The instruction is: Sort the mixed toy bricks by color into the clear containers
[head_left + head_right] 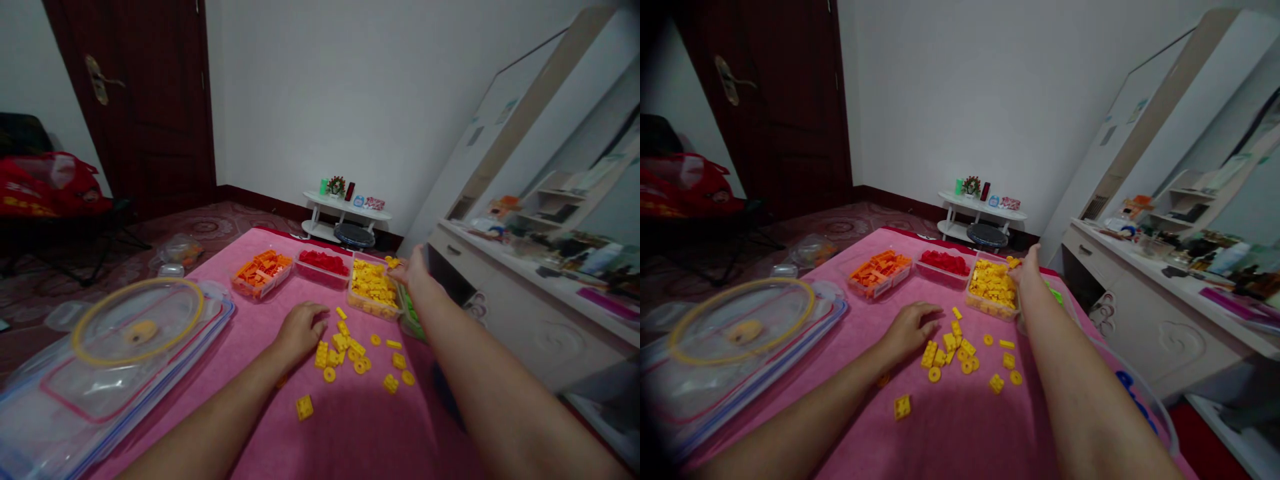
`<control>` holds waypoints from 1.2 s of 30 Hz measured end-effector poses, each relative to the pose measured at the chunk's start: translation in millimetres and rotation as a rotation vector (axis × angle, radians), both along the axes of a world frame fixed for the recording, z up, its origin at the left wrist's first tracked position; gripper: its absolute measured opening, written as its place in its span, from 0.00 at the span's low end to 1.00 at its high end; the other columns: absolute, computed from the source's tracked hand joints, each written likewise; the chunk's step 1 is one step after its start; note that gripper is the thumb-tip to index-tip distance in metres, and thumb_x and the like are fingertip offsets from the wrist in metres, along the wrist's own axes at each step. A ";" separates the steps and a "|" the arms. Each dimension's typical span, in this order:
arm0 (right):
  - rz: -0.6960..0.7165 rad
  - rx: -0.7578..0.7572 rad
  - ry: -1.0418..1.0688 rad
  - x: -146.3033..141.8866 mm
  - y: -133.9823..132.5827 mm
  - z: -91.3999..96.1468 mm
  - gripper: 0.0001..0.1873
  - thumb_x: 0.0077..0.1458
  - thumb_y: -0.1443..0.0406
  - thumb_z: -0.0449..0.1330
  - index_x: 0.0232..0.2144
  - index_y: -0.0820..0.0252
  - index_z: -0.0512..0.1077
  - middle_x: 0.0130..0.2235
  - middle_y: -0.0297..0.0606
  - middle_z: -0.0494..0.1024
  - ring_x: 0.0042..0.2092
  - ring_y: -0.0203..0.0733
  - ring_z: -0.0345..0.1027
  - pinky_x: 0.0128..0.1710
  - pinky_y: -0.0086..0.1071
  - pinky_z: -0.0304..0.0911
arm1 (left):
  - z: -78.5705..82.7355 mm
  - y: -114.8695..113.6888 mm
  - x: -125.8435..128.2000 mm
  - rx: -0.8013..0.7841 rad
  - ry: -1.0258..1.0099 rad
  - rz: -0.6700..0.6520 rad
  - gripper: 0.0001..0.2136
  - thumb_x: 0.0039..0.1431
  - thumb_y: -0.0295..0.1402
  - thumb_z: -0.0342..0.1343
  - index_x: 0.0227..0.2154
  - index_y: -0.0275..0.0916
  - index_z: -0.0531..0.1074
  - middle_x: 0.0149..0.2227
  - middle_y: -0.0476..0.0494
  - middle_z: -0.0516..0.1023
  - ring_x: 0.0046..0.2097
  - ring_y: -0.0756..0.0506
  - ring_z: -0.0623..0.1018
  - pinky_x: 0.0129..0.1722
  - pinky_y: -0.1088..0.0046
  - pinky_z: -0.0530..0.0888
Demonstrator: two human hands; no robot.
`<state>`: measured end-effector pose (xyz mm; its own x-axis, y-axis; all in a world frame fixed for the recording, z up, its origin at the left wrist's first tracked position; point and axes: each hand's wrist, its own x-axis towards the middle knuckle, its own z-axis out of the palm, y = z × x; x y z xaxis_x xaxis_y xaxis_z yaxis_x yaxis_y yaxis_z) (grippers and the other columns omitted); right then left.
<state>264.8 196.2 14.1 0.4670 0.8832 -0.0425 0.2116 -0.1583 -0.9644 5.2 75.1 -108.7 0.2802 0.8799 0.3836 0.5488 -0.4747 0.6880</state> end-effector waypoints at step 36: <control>0.044 0.248 -0.073 -31.6 -33.7 -25.5 0.19 0.56 0.54 0.48 0.34 0.60 0.72 0.35 0.43 0.78 0.35 0.40 0.73 0.28 0.28 0.66 | -11.4 3.8 -5.5 -0.037 -0.116 -0.015 0.09 0.52 0.29 0.53 0.35 0.39 0.77 0.36 0.45 0.78 0.40 0.47 0.75 0.43 0.71 0.69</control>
